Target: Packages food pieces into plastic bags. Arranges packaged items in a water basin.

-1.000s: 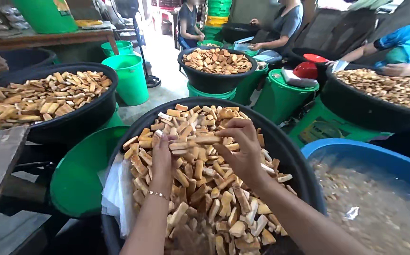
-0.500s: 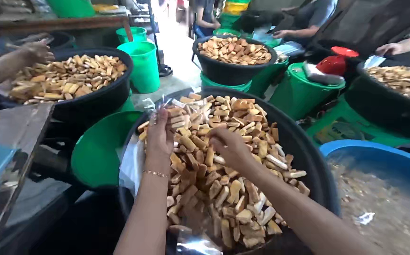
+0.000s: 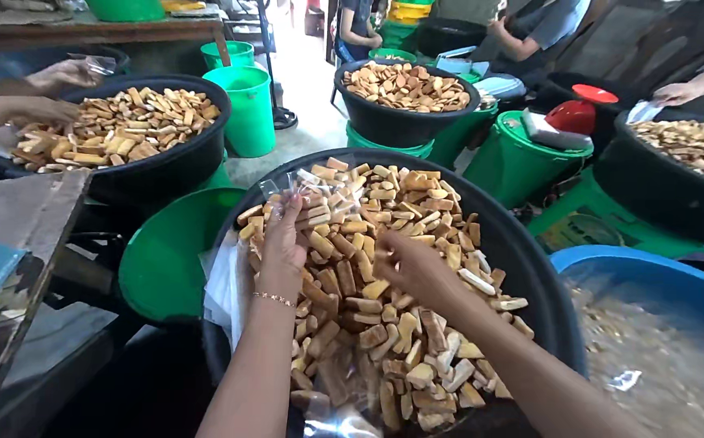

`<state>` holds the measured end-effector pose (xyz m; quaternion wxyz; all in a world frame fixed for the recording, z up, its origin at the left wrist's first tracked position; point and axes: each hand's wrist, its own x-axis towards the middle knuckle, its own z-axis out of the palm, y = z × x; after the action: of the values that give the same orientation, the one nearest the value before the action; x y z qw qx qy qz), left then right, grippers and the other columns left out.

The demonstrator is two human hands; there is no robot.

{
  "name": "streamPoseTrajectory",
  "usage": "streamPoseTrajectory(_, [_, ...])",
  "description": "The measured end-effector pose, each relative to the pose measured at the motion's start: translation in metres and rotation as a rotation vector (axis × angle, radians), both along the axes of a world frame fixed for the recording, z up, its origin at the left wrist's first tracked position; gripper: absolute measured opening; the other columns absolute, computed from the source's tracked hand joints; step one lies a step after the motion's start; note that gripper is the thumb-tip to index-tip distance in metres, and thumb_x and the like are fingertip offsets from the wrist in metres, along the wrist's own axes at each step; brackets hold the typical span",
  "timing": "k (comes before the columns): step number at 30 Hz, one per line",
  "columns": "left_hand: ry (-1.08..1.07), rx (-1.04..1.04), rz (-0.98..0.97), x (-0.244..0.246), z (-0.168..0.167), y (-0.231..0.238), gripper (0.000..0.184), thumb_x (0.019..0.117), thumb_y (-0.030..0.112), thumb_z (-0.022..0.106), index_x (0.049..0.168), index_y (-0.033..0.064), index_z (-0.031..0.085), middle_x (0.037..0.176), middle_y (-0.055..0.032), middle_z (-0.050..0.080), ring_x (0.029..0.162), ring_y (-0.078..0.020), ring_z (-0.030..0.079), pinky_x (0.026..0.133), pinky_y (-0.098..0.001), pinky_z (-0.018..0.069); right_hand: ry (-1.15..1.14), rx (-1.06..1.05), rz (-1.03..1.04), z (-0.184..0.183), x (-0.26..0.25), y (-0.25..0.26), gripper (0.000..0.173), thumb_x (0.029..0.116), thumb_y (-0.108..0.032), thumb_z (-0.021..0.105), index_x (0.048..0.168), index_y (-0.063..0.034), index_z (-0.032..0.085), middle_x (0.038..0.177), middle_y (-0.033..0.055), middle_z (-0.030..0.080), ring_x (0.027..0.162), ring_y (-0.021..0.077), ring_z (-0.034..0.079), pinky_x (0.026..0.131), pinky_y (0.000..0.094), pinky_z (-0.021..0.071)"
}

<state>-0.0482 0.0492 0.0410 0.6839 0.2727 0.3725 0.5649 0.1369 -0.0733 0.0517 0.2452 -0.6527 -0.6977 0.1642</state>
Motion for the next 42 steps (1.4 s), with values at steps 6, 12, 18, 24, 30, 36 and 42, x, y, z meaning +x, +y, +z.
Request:
streamPoseTrajectory(6, [-0.042,0.023,-0.300,0.020,0.009,-0.026,0.026,0.1100,0.020,0.042,0.126,0.0090,0.059,0.096,-0.0062,0.070,0.083,-0.0152,0.070,0.075,-0.0293,0.0597,0.433,0.881,-0.067,0.005,0.016,0.008,0.018,0.0954,-0.013,0.068,0.111,-0.0126,0.058,0.122,-0.0030,0.071,0.117,0.0068,0.066,0.097,0.0298,0.0569])
streamPoseTrajectory(12, [-0.141,0.212,-0.511,0.010,0.006,-0.033,0.022,0.1006,0.013,0.057,0.121,0.0113,0.064,0.092,-0.0062,0.074,0.083,-0.0154,0.073,0.079,-0.0313,0.0621,0.297,0.961,0.028,0.005,0.008,0.035,0.015,0.0927,-0.021,0.073,0.097,-0.0085,0.067,0.142,0.0110,0.059,0.139,0.0213,0.049,0.114,0.0409,0.0430])
streamPoseTrajectory(18, [-0.130,0.351,-0.367,0.001,0.009,-0.031,0.014,0.0941,0.017,0.069,0.108,0.0140,0.069,0.091,-0.0037,0.075,0.079,-0.0127,0.073,0.075,-0.0295,0.0622,0.264,0.783,0.206,0.015,-0.005,0.040,0.016,0.0946,-0.012,0.067,0.104,-0.0050,0.077,0.145,0.0201,0.055,0.136,0.0288,0.052,0.111,0.0434,0.0473])
streamPoseTrajectory(24, [-0.109,0.393,0.002,-0.030,0.010,0.001,0.028,0.1121,0.025,0.033,0.120,0.0168,0.059,0.097,-0.0004,0.074,0.084,-0.0110,0.074,0.073,-0.0262,0.0625,0.107,0.342,0.257,-0.013,-0.031,0.062,0.031,0.0921,0.006,0.060,0.117,-0.0060,0.074,0.127,0.0181,0.066,0.119,0.0351,0.062,0.098,0.0537,0.0536])
streamPoseTrajectory(30, [-0.095,0.115,-0.022,-0.022,-0.002,0.008,0.049,0.1101,0.049,0.027,0.126,0.0160,0.060,0.101,-0.0046,0.071,0.087,-0.0162,0.071,0.071,-0.0319,0.0600,-0.333,0.544,0.497,-0.055,-0.034,0.075,0.012,0.0970,-0.010,0.066,0.107,-0.0058,0.071,0.116,0.0186,0.071,0.114,0.0394,0.066,0.095,0.0573,0.0522])
streamPoseTrajectory(36, [-0.188,-0.076,0.052,0.002,0.009,-0.002,0.040,0.1105,0.041,0.034,0.117,0.0103,0.059,0.095,-0.0062,0.070,0.084,-0.0167,0.071,0.070,-0.0338,0.0604,0.336,0.671,-0.078,0.008,0.013,0.033,0.023,0.0960,-0.012,0.067,0.109,0.0064,0.063,0.096,0.0101,0.070,0.086,0.0113,0.069,0.081,0.0281,0.0587])
streamPoseTrajectory(42, [-0.270,0.061,-0.248,0.038,0.011,-0.040,0.054,0.1112,0.047,0.018,0.122,0.0129,0.058,0.095,-0.0049,0.073,0.083,-0.0154,0.072,0.071,-0.0326,0.0619,0.358,1.015,-0.132,0.021,0.026,0.016,0.021,0.0982,-0.025,0.069,0.104,-0.0058,0.062,0.104,0.0032,0.070,0.101,0.0056,0.066,0.089,0.0220,0.0555])
